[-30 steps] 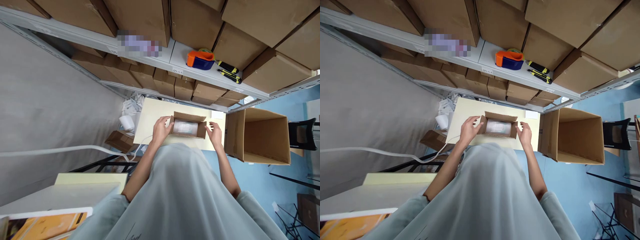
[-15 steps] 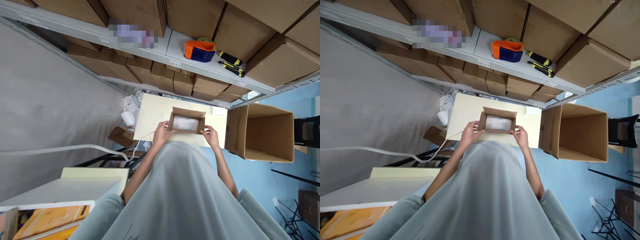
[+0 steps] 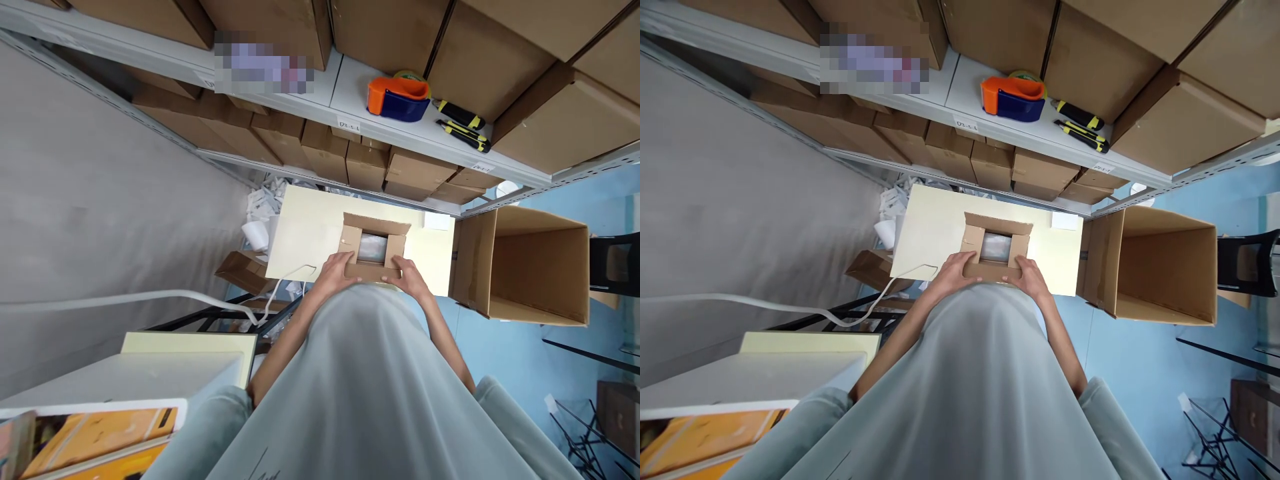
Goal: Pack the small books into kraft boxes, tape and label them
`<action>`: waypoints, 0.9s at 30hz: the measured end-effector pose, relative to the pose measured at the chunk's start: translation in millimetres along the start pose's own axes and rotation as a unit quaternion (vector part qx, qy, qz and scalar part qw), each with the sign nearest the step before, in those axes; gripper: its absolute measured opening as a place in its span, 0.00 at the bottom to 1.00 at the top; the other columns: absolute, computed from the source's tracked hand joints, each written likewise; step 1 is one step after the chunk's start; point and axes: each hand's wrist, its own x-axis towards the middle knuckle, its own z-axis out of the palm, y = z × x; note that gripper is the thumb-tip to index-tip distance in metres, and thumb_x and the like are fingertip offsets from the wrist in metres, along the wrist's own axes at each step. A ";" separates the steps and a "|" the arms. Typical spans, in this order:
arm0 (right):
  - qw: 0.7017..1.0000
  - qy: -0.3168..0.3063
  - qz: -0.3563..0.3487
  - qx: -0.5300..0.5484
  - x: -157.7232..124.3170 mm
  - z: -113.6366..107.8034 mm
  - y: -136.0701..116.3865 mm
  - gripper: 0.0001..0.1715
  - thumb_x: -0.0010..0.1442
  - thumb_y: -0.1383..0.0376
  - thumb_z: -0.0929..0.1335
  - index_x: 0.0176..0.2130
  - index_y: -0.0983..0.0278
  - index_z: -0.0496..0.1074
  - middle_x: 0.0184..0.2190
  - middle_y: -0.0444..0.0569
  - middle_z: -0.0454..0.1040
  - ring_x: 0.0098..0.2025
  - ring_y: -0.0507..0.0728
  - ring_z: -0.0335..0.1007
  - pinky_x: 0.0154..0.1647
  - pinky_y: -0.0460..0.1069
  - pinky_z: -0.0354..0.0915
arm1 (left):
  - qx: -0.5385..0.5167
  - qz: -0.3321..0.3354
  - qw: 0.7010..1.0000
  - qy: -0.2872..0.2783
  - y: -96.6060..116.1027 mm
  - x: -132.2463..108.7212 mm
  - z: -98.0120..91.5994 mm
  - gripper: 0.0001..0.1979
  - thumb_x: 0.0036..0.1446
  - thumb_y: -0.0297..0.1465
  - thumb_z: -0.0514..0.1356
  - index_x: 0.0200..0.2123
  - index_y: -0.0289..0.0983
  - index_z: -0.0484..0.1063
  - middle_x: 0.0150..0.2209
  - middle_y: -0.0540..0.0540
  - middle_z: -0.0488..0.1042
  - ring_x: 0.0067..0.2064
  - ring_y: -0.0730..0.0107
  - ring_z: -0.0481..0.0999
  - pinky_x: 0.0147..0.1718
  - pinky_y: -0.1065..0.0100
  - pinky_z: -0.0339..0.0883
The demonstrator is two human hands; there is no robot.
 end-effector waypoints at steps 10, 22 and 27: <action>0.995 0.026 -0.022 -0.095 14.2 -14.9 13.1 0.29 0.71 0.64 0.71 0.69 0.62 0.72 0.61 0.60 0.79 0.65 0.68 0.74 0.68 0.63 0.71 | 0.020 0.003 0.997 0.073 0.6 34.5 -14.8 0.31 0.68 0.42 0.68 0.69 0.37 0.70 0.64 0.34 0.78 0.65 0.46 0.79 0.65 0.53 0.72; 0.985 0.170 -0.022 0.020 52.8 -36.0 7.2 0.37 0.70 0.55 0.70 0.72 0.63 0.65 0.65 0.63 0.73 0.64 0.67 0.74 0.66 0.62 0.72 | 0.086 0.101 0.980 0.148 1.0 63.1 -38.8 0.38 0.63 0.27 0.67 0.75 0.40 0.63 0.69 0.32 0.68 0.72 0.41 0.66 0.72 0.44 0.64; 0.986 0.165 -0.019 0.019 34.4 -23.9 16.2 0.20 0.74 0.51 0.65 0.50 0.60 0.80 0.55 0.58 0.79 0.56 0.65 0.78 0.61 0.60 0.74 | 0.044 0.061 0.988 0.137 -14.8 41.5 -31.4 0.10 0.70 0.34 0.63 0.50 0.43 0.83 0.60 0.38 0.76 0.65 0.48 0.74 0.68 0.49 0.70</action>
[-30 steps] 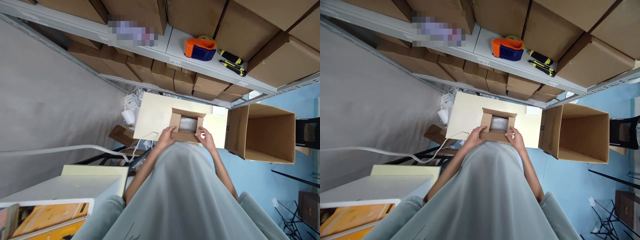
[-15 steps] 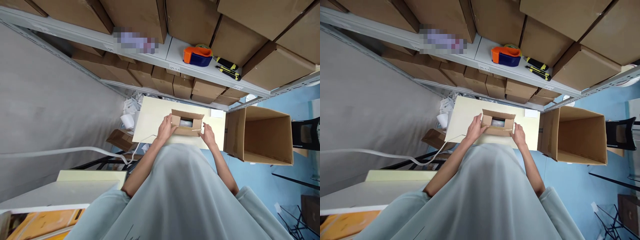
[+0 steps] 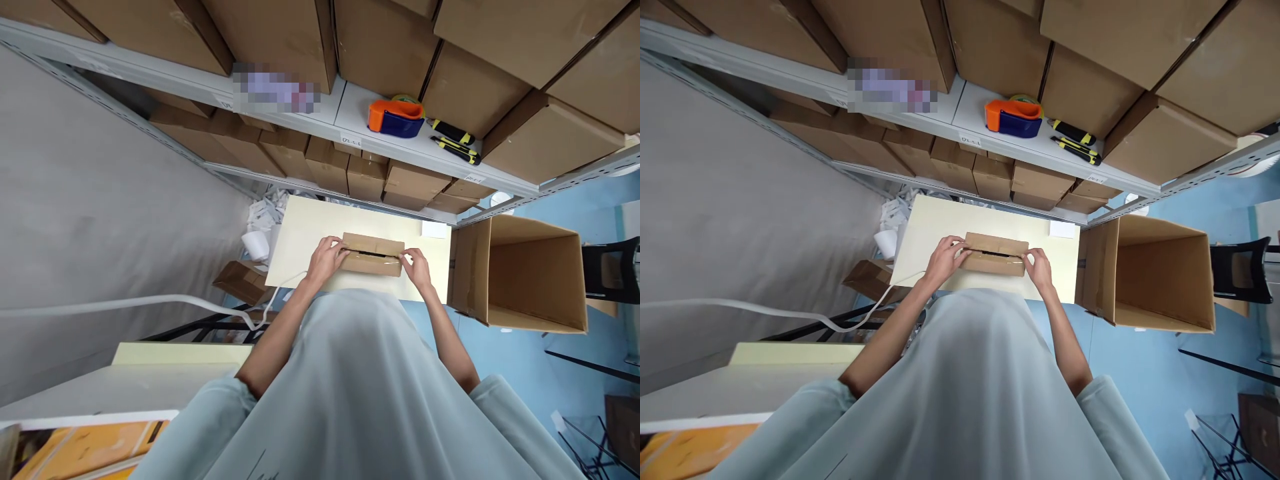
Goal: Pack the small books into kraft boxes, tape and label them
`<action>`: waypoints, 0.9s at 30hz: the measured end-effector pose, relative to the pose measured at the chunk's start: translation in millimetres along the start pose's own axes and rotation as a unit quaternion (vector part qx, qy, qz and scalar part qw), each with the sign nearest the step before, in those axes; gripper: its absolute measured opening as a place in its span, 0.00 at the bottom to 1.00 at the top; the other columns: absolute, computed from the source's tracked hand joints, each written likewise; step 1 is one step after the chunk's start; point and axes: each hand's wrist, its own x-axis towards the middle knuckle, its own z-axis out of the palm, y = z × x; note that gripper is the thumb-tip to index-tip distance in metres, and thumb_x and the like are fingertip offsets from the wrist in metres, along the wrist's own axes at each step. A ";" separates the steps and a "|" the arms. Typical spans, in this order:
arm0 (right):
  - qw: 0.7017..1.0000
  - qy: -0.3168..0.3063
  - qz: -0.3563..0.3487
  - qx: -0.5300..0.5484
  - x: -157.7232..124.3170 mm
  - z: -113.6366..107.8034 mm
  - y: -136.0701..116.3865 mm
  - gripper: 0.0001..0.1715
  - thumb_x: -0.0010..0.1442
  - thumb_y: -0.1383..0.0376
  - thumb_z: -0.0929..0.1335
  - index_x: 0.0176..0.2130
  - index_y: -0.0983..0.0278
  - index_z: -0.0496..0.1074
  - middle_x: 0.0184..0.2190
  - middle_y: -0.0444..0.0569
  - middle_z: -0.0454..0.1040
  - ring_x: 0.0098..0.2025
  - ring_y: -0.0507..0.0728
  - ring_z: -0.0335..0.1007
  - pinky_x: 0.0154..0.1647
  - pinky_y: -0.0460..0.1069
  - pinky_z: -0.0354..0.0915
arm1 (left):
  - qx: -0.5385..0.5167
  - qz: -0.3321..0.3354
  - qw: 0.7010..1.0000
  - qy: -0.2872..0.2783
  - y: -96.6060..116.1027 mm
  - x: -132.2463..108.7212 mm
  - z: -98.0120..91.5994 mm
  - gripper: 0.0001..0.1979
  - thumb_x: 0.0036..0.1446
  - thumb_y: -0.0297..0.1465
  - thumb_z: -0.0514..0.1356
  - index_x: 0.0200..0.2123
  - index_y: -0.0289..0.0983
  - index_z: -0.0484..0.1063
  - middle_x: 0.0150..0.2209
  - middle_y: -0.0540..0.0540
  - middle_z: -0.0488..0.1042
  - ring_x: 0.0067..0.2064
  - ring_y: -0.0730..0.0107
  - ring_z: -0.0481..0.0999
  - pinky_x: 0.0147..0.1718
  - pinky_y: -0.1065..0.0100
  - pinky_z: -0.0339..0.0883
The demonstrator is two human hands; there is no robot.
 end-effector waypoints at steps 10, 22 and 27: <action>0.974 0.014 0.200 0.109 9.2 25.5 -10.4 0.07 0.62 0.58 0.70 0.39 0.57 0.76 0.50 0.50 0.87 0.55 0.63 0.83 0.59 0.56 0.73 | -0.151 -0.275 0.949 0.025 6.1 10.7 27.2 0.06 0.64 0.34 0.66 0.43 0.43 0.81 0.53 0.49 0.86 0.50 0.62 0.87 0.53 0.65 0.76; 0.974 0.025 0.222 0.025 22.1 12.6 -8.2 0.06 0.61 0.63 0.69 0.37 0.56 0.78 0.46 0.49 0.88 0.51 0.64 0.84 0.55 0.56 0.74 | -0.055 -0.251 0.967 0.002 17.0 27.2 32.7 0.03 0.61 0.33 0.68 0.38 0.44 0.83 0.49 0.47 0.87 0.48 0.56 0.85 0.50 0.62 0.75; 0.984 -0.013 0.174 -0.041 27.9 11.1 -8.7 0.09 0.65 0.64 0.67 0.41 0.56 0.78 0.40 0.47 0.87 0.46 0.63 0.85 0.51 0.54 0.74 | 0.005 -0.238 0.971 -0.018 22.6 36.1 33.4 0.06 0.62 0.33 0.66 0.42 0.41 0.82 0.52 0.41 0.83 0.50 0.52 0.85 0.50 0.59 0.77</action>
